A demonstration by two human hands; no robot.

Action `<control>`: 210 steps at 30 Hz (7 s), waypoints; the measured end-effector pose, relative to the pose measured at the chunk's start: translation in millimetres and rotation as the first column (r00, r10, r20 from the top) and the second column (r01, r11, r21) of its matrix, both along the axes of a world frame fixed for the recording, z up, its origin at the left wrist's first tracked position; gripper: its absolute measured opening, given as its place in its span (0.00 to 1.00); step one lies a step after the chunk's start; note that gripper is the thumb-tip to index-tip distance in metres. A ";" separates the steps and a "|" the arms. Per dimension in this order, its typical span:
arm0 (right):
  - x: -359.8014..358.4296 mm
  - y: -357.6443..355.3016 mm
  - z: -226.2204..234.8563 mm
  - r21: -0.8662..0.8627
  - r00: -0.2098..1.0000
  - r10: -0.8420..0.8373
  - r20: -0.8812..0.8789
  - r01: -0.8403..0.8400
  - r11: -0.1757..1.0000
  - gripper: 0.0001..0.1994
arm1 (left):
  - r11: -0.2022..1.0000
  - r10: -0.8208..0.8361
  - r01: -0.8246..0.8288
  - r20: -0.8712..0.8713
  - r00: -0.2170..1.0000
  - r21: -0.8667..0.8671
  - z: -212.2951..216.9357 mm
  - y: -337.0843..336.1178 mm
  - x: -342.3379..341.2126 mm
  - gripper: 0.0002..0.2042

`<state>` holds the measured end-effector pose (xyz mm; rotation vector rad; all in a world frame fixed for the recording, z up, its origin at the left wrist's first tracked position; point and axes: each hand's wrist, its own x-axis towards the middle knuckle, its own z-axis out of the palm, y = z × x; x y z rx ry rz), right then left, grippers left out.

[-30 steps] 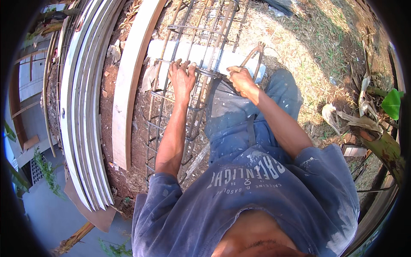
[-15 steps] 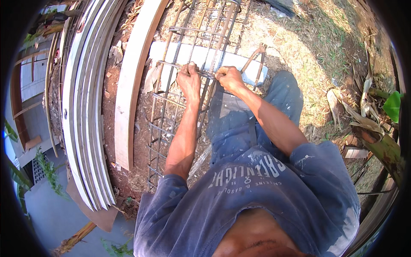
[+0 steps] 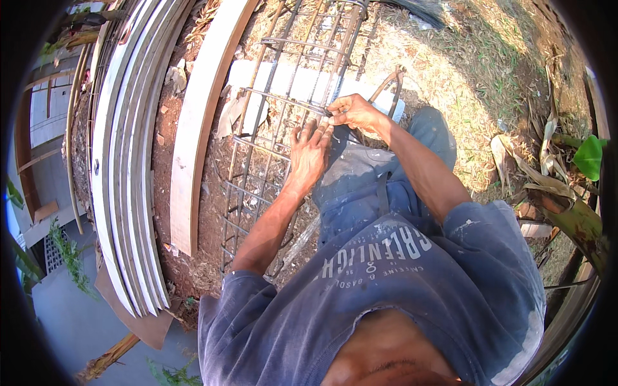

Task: The person sits on the ground and uses pliers to twist wire ties around intersecting rebar rods, securing a rebar mesh grid. They repeatedly pick up wire ties, wrap them around the intersections, and twist them to fasten the structure.

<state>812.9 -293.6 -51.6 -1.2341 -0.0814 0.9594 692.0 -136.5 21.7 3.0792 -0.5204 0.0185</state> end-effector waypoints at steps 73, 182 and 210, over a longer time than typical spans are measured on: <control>-33.0 26.8 62.3 -0.661 0.562 0.441 0.700 0.275 0.699 0.17 | -0.207 0.306 -0.613 -0.645 0.700 -0.763 -15.1 1.2 38.9 0.04; -39.3 -93.0 169.4 -0.847 0.772 0.575 0.270 -0.093 0.523 0.23 | -0.942 -0.083 -0.287 -0.712 0.697 -0.172 -42.4 -104.8 2.3 0.26; -3.0 -79.0 139.8 -0.564 0.758 0.593 -0.272 -0.625 0.540 0.17 | -0.909 -0.263 -0.392 -0.534 0.803 -0.142 -52.4 -101.3 24.7 0.33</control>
